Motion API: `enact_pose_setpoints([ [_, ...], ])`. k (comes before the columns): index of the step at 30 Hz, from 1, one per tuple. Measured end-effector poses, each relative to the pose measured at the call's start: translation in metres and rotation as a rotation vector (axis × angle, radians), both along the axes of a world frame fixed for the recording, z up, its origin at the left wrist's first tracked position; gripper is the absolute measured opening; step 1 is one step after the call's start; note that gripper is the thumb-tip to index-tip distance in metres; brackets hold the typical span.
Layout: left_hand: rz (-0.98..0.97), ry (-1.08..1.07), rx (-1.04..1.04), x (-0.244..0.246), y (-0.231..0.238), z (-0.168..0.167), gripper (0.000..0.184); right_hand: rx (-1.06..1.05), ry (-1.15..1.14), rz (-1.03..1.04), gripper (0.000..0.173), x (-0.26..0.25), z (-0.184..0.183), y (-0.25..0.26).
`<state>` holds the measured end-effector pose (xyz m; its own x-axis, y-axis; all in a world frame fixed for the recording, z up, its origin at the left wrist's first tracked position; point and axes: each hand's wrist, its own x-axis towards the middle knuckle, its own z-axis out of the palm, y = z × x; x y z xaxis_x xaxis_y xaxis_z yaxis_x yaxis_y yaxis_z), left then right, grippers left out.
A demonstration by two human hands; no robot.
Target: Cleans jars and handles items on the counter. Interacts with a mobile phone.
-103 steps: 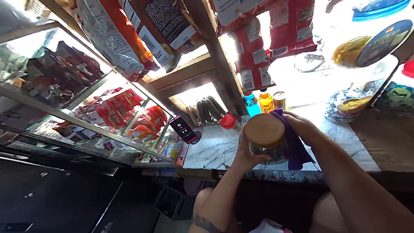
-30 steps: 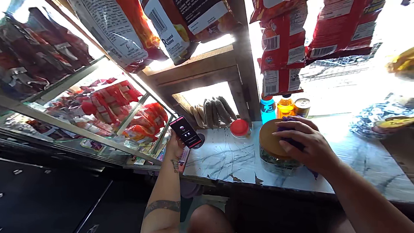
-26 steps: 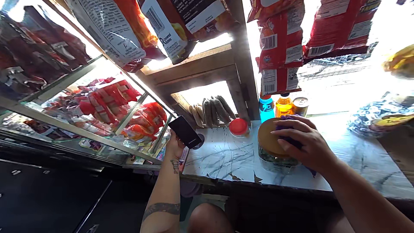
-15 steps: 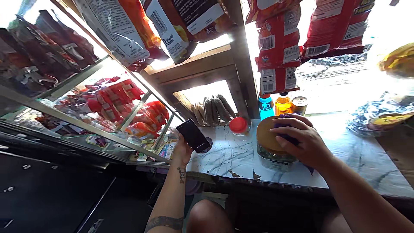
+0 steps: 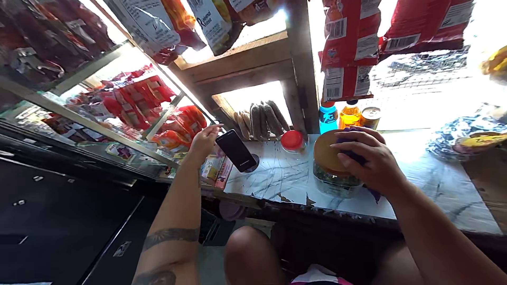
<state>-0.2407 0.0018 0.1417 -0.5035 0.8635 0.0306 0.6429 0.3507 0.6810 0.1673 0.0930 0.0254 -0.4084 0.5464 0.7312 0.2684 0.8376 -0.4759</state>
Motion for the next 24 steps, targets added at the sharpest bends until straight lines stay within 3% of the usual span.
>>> enact_pose_setpoints([
  [5,-0.139,0.095,-0.364,-0.009,0.031,0.014,0.042,-0.008,0.004,-0.005,0.032,0.000,0.000,-0.001],
  [10,-0.115,0.061,-0.437,-0.011,0.049,0.010,0.041,0.002,0.013,0.008,0.030,0.001,-0.001,0.000],
  [18,-0.137,0.080,-0.417,-0.006,0.045,0.011,0.029,0.001,0.025,0.014,0.029,0.000,-0.002,0.000],
  [21,-0.148,0.145,-0.320,-0.017,0.031,0.014,0.030,-0.004,0.030,0.018,0.029,0.000,-0.002,0.001],
  [24,-0.009,0.072,-0.158,-0.017,0.003,0.021,0.030,-0.002,0.035,0.017,0.029,0.000,-0.003,0.001],
])
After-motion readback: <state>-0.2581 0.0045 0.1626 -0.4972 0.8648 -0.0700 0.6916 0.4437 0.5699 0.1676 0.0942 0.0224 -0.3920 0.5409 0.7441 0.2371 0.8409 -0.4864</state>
